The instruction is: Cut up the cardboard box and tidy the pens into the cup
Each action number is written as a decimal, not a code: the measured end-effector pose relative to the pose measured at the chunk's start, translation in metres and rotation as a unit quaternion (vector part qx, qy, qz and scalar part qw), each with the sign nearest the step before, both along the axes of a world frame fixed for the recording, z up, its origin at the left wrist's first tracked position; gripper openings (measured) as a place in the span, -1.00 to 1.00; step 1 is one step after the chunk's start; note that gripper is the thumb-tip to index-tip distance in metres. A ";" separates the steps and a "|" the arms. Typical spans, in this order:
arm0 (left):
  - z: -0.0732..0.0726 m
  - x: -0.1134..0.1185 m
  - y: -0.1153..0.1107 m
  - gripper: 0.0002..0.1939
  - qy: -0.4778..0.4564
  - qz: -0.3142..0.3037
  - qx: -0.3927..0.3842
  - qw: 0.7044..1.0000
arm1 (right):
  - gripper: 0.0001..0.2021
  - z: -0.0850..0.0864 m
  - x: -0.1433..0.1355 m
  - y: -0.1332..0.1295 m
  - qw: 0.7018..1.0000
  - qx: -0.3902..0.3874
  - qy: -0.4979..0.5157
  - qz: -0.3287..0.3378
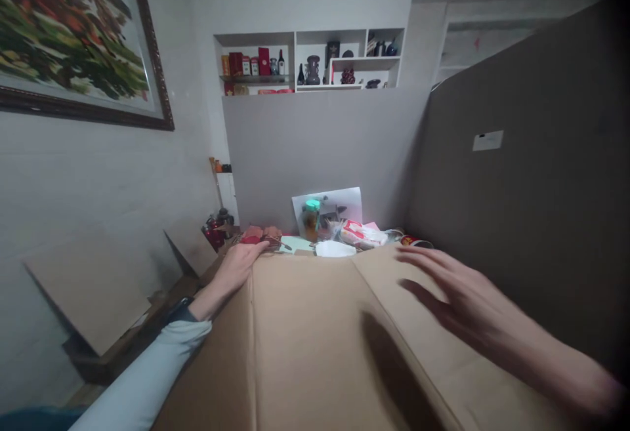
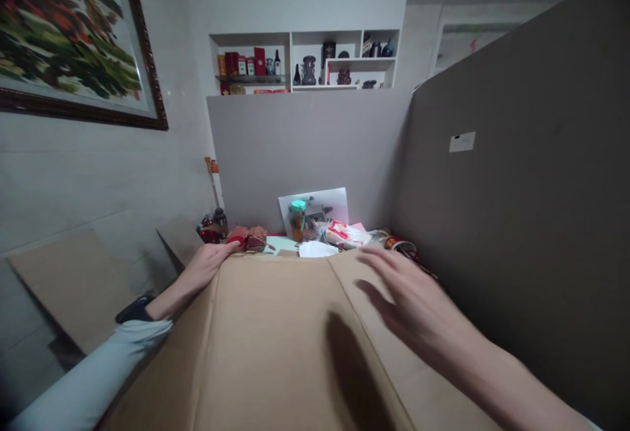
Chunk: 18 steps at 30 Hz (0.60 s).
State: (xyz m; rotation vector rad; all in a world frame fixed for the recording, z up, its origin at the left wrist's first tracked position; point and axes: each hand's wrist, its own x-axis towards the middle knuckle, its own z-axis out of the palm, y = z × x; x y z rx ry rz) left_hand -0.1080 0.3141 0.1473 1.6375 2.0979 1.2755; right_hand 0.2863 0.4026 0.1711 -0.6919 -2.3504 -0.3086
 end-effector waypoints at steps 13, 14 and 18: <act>0.021 0.012 -0.021 -0.63 0.068 0.024 0.089 0.993 | -0.39 0.033 -0.240 0.000 0.940 -0.161 -0.202 0.223; 0.021 0.011 -0.025 -0.62 0.067 0.019 0.086 0.994 | -0.36 0.034 -0.239 -0.004 0.946 -0.149 -0.194 0.212; 0.019 0.010 -0.030 -0.58 0.057 -0.007 0.078 0.995 | -0.28 0.040 -0.230 -0.027 0.971 -0.095 -0.162 0.151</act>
